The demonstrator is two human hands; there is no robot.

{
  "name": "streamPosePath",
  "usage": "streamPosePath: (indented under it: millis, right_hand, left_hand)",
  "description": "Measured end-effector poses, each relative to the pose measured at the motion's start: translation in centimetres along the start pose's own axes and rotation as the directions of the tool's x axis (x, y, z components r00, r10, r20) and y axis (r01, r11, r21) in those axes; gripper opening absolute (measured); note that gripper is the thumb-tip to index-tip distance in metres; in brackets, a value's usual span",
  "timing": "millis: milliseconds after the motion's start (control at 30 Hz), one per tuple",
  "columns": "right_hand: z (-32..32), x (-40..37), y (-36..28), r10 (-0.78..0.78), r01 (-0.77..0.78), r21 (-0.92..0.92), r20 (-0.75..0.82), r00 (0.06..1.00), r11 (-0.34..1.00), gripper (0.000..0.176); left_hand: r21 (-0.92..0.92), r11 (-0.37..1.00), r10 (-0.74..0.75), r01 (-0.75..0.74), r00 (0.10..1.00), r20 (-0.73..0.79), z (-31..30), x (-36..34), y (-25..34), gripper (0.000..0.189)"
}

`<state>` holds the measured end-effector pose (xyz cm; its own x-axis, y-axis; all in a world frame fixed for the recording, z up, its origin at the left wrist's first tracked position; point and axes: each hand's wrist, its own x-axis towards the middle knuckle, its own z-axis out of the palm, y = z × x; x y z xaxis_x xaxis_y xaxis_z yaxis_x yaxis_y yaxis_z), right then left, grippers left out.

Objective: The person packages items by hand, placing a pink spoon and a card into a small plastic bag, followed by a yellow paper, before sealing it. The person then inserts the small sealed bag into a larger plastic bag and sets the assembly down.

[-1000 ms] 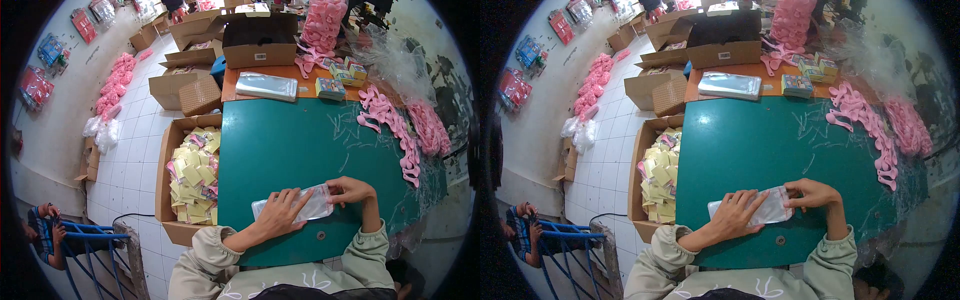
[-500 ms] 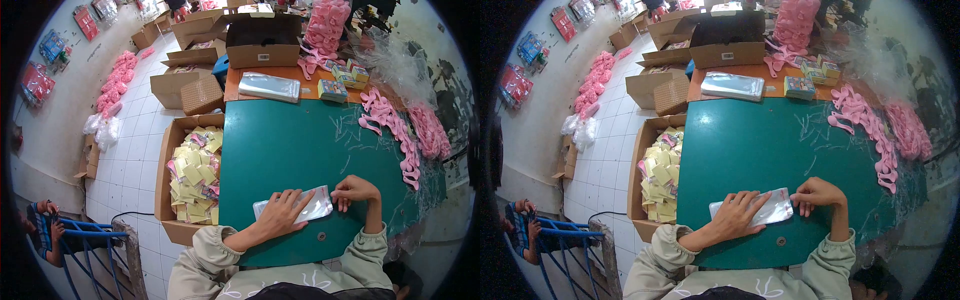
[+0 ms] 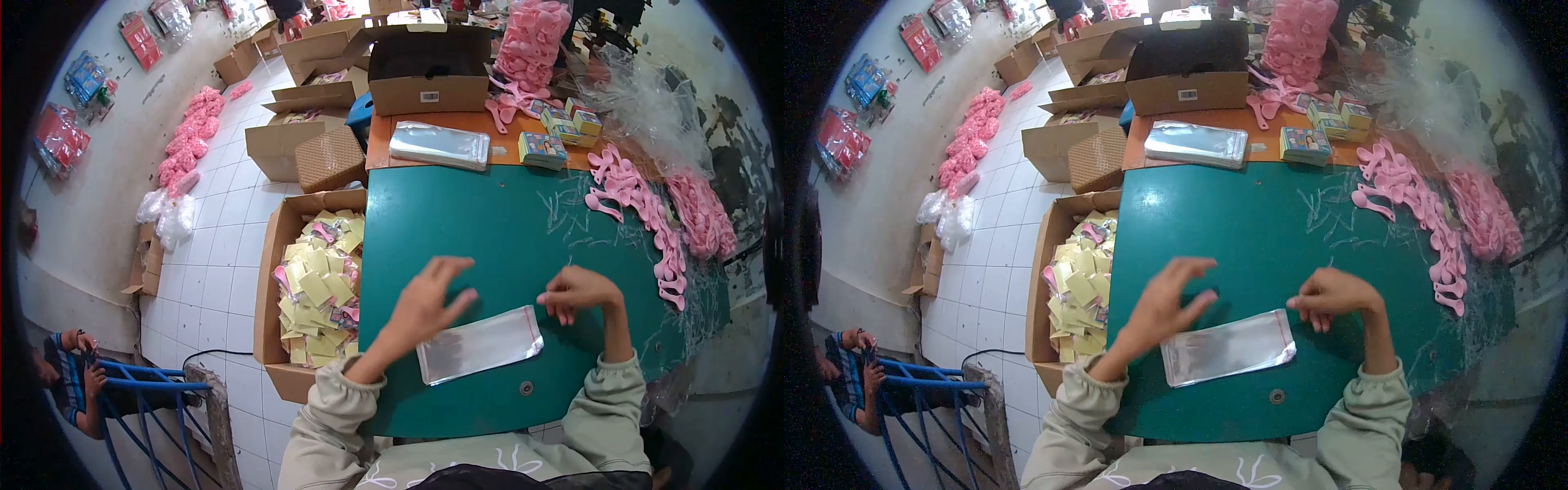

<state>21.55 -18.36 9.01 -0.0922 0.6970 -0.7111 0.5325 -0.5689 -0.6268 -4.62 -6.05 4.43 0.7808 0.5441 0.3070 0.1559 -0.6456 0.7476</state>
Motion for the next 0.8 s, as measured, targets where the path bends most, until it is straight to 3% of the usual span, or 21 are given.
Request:
streamPosePath:
  millis: [133, 200, 300, 433, 533, 733, 800]
  right_hand:
    - [-3.3, 3.6, -1.6, -0.342, 0.311, -0.164, -0.216, 0.915, 0.936, 0.029]
    - [-4.7, 6.5, -2.8, -0.582, 0.434, -0.412, -0.366, 0.726, 0.801, 0.028]
    - [-7.0, 12.0, -4.8, -0.745, 0.386, -0.659, -0.431, 0.508, 0.645, 0.026]
    - [-8.5, 17.5, -7.4, -0.855, 0.267, -0.817, -0.451, 0.257, 0.511, 0.032]
    - [-9.5, 19.9, -8.8, -0.874, 0.134, -0.870, -0.449, 0.187, 0.475, 0.033]
    - [-10.7, 21.5, -9.0, -0.780, 0.019, -0.857, -0.459, 0.425, 0.514, 0.029]
    - [-11.5, 21.6, -9.1, -0.752, 0.059, -0.836, -0.457, 0.476, 0.545, 0.024]
  left_hand:
    - [-0.303, 0.918, -0.317, 0.256, 0.933, -0.171, -2.2, 4.6, -5.2, 0.030]
    - [-0.400, 0.875, -0.398, 0.275, 0.877, -0.268, -2.2, 6.5, -8.7, 0.026]
    - [-0.287, 0.881, -0.467, 0.376, 0.788, -0.400, -1.1, 6.9, -12.4, 0.023]
    - [-0.210, 0.930, -0.365, 0.302, 0.830, -0.421, -1.1, 6.6, -12.4, 0.019]
    - [-0.238, 0.919, -0.391, 0.314, 0.806, -0.445, -1.2, 6.8, -11.6, 0.017]
    - [-0.221, 0.911, -0.410, 0.348, 0.820, -0.399, -1.3, 6.8, -12.0, 0.019]
    - [-0.224, 0.914, -0.403, 0.339, 0.820, -0.405, -1.2, 6.9, -12.4, 0.019]
